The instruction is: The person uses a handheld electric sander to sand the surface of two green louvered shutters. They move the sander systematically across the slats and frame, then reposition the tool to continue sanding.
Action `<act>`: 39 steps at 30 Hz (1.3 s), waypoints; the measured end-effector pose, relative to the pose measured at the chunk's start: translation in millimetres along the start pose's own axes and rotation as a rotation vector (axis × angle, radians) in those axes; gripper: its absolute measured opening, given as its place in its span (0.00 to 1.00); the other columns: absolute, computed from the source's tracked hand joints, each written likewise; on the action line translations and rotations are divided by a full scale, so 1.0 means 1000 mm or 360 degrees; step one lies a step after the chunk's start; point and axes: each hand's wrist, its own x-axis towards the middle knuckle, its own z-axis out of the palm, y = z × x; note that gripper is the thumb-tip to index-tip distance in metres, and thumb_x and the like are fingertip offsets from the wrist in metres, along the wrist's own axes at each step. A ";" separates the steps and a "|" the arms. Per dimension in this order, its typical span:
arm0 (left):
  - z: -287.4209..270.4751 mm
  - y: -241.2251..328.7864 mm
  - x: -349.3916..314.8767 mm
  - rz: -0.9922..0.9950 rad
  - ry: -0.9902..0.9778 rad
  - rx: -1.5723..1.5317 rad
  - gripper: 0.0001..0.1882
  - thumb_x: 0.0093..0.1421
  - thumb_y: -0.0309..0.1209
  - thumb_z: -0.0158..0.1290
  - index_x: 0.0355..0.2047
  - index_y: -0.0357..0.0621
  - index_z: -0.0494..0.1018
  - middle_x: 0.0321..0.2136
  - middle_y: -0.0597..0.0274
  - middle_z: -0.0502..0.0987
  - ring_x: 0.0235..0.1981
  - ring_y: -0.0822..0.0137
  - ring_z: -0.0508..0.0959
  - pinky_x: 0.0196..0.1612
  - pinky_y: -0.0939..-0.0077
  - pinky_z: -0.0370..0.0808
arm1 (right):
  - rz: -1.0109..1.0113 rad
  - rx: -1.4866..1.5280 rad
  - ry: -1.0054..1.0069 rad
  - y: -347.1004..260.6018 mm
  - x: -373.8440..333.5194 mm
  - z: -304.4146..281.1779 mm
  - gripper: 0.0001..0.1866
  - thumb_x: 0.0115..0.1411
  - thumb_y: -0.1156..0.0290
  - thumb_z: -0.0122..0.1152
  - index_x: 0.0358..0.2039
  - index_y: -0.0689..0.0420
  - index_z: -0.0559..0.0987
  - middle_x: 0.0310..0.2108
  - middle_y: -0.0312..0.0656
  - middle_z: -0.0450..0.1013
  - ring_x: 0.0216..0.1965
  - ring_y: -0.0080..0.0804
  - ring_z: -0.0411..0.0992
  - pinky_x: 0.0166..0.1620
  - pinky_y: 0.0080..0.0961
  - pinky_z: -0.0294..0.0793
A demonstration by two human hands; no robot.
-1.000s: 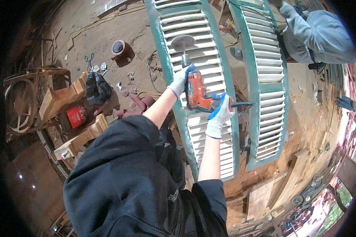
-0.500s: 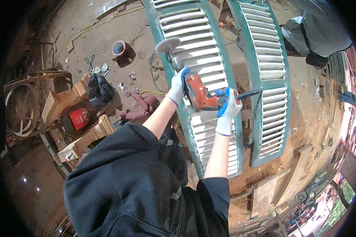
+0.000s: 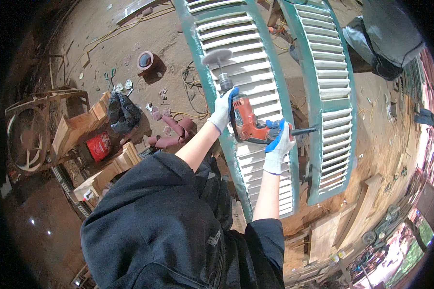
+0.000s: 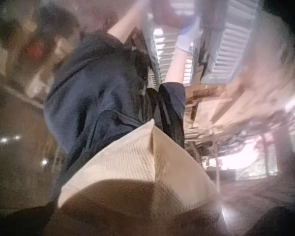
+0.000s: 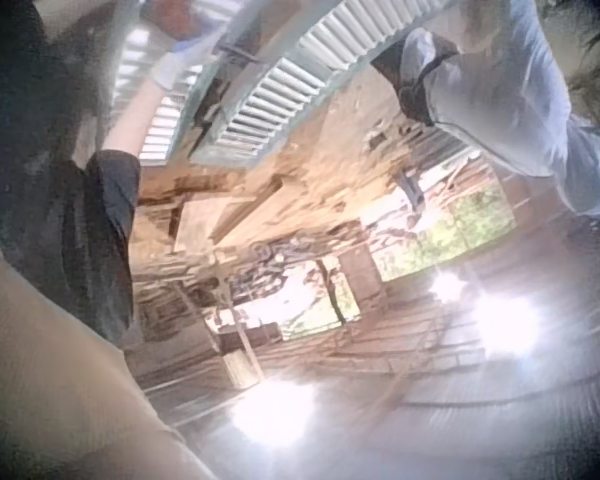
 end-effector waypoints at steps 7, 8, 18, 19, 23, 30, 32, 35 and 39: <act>0.069 -0.018 0.032 -0.0142 -0.0336 0.0173 0.10 0.55 0.38 0.58 0.32 0.47 0.74 0.24 0.66 0.76 0.22 0.70 0.75 0.27 0.71 0.73 | -0.0223 -0.0064 0.0294 -0.025 0.040 0.000 0.07 0.54 0.72 0.62 0.29 0.62 0.76 0.21 0.43 0.75 0.22 0.34 0.75 0.30 0.30 0.75; 0.082 -0.020 0.034 -0.0209 -0.0321 0.0215 0.11 0.55 0.39 0.58 0.32 0.47 0.75 0.24 0.66 0.76 0.23 0.70 0.75 0.27 0.71 0.73 | -0.0200 0.0007 0.0354 -0.029 0.044 -0.001 0.07 0.54 0.72 0.62 0.28 0.62 0.76 0.21 0.43 0.75 0.21 0.34 0.75 0.30 0.30 0.74; 0.032 -0.016 0.033 -0.0440 -0.0259 -0.0009 0.17 0.59 0.46 0.48 0.31 0.44 0.74 0.26 0.59 0.78 0.27 0.59 0.78 0.36 0.62 0.76 | 0.0069 -0.0107 0.0128 -0.024 0.029 -0.003 0.10 0.51 0.68 0.68 0.25 0.57 0.75 0.21 0.32 0.70 0.18 0.17 0.66 0.21 0.18 0.65; 0.018 -0.011 0.035 -0.0473 -0.0261 -0.0047 0.16 0.59 0.45 0.49 0.31 0.45 0.74 0.25 0.60 0.78 0.27 0.58 0.78 0.35 0.63 0.77 | 0.0015 -0.0082 0.0286 -0.012 0.020 0.005 0.10 0.51 0.68 0.68 0.26 0.58 0.76 0.21 0.31 0.70 0.20 0.16 0.65 0.24 0.17 0.65; -0.020 -0.006 0.030 -0.0216 -0.0170 0.0229 0.10 0.56 0.41 0.54 0.28 0.49 0.74 0.23 0.61 0.77 0.25 0.63 0.77 0.31 0.67 0.75 | 0.0017 0.0109 0.0244 0.014 -0.019 0.002 0.07 0.54 0.70 0.66 0.27 0.58 0.76 0.24 0.35 0.73 0.21 0.19 0.70 0.26 0.18 0.68; -0.019 -0.035 0.009 -0.0445 -0.0082 0.0029 0.13 0.55 0.45 0.56 0.30 0.51 0.74 0.24 0.62 0.77 0.24 0.62 0.76 0.31 0.64 0.74 | -0.0048 0.0031 0.0055 0.007 -0.022 -0.040 0.06 0.55 0.72 0.63 0.27 0.60 0.76 0.23 0.40 0.75 0.21 0.24 0.73 0.25 0.22 0.74; -0.008 -0.042 0.011 -0.0356 -0.0142 0.0244 0.14 0.55 0.46 0.54 0.29 0.49 0.73 0.25 0.60 0.78 0.23 0.59 0.76 0.31 0.60 0.76 | -0.0186 0.0015 0.0132 0.001 -0.015 -0.040 0.06 0.55 0.72 0.63 0.27 0.60 0.76 0.23 0.40 0.76 0.21 0.24 0.73 0.25 0.22 0.74; 0.016 -0.045 0.010 -0.0349 -0.0429 0.0156 0.11 0.54 0.43 0.57 0.27 0.52 0.72 0.21 0.63 0.76 0.19 0.62 0.74 0.26 0.63 0.74 | -0.0222 0.0174 0.0201 -0.011 -0.011 -0.041 0.06 0.54 0.73 0.64 0.28 0.61 0.76 0.22 0.42 0.76 0.19 0.26 0.73 0.23 0.24 0.73; 0.058 -0.029 -0.002 -0.0296 -0.0556 0.0272 0.12 0.52 0.41 0.60 0.31 0.50 0.71 0.21 0.65 0.74 0.19 0.68 0.74 0.24 0.69 0.74 | -0.0348 0.0116 0.0299 -0.036 -0.008 -0.034 0.08 0.54 0.70 0.63 0.22 0.59 0.75 0.20 0.43 0.75 0.20 0.26 0.72 0.27 0.23 0.70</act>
